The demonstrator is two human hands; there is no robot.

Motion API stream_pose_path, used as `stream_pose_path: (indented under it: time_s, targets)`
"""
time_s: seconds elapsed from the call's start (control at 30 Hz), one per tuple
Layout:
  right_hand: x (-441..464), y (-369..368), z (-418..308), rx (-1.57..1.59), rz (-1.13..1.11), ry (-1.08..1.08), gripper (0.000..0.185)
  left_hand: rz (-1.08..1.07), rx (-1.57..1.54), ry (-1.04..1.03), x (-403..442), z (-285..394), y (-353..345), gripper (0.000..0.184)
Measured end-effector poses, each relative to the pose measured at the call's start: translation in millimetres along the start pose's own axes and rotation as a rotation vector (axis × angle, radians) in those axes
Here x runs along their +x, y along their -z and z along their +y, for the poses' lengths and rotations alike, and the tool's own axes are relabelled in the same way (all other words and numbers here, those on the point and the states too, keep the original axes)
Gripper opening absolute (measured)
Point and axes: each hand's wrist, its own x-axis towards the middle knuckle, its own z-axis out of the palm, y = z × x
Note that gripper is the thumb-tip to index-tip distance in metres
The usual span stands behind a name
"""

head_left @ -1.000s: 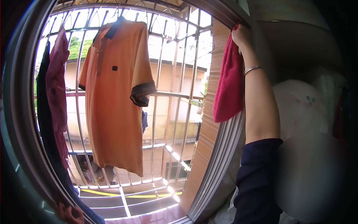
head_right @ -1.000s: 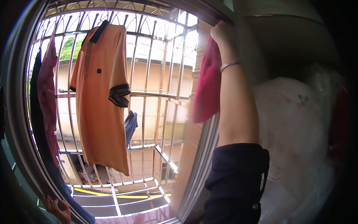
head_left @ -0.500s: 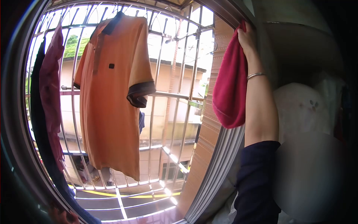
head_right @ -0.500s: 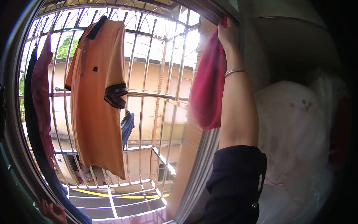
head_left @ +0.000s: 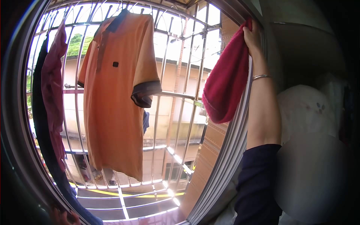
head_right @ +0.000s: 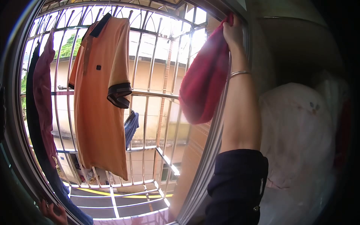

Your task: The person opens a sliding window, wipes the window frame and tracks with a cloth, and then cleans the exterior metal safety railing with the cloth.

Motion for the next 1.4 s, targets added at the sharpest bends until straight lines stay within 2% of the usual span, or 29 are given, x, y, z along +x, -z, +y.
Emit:
stream_pose_path:
  time_s: [0.07,0.17,0.27,0.37,0.47,0.5,0.6,0.7,0.8,0.83,0.93,0.97,1.07,1.2,1.3,1.4]
  targets:
    - [2.5,6.5,5.2,-0.034,-0.063,-0.073,0.057,-0.009,-0.055,0.006,-2.2,-1.4,-1.6,0.024]
    - [0.6,7.7,-25.8,-0.257,-0.027,-0.271,0.057,-0.011,-0.066,-0.008,0.7,-2.4,-1.2,0.024]
    - [17.7,-14.3,4.1,-0.089,0.039,-0.24,0.057,-0.011,-0.008,-0.001,-2.3,-1.8,1.3,0.026]
    - [15.5,-5.3,-2.1,-0.171,-0.073,-0.089,0.058,-0.017,-0.014,0.01,-6.9,-2.5,0.1,0.027]
    - [-0.6,3.0,-22.8,-0.114,-0.083,0.082,0.058,-0.012,-0.016,0.014,-6.0,-0.4,-0.3,0.028]
    - [0.5,1.6,-20.4,-0.151,-0.059,0.086,0.056,-0.011,-0.02,0.015,-5.7,0.4,-0.2,0.029]
    - [-3.2,1.3,-16.9,-0.235,0.013,-0.135,0.054,0.008,-0.032,0.009,-3.2,0.1,-0.8,0.031]
    - [6.0,-7.8,13.4,-0.048,0.075,-0.142,0.054,0.012,-0.075,-0.005,-2.1,-3.1,-0.8,0.031]
    - [9.9,1.9,-44.3,-0.233,-0.129,-0.199,0.054,-0.025,-0.016,0.011,-10.0,-4.5,1.4,0.03]
    - [12.2,-7.4,-35.4,-0.312,-0.083,-0.036,0.054,-0.028,-0.013,0.013,-8.5,-4.3,1.5,0.03]
    - [0.8,-8.4,-39.3,-0.296,0.015,0.152,0.054,-0.023,-0.018,0.023,-3.1,-0.7,2.3,0.029]
    - [-0.9,-4.2,-34.8,-0.268,0.002,0.147,0.056,-0.015,-0.04,0.017,-0.5,-1.7,1.6,0.029]
    - [2.3,9.4,-9.1,-0.202,-0.041,-0.1,0.056,-0.005,-0.046,0.013,1.3,-2.4,1.5,0.03]
    - [16.1,8.4,-41.2,-0.347,-0.194,-0.204,0.061,-0.008,-0.078,0.025,-6.3,-5.3,-2.5,0.032]
    - [10.9,-9.0,-44.3,-0.276,-0.033,0.043,0.057,0.01,-0.053,0.02,-1.3,-1.5,-2.8,0.032]
    - [-2.9,-0.2,-34.5,-0.287,-0.026,0.0,0.057,0.009,-0.025,0.03,-0.9,0.8,-1.3,0.031]
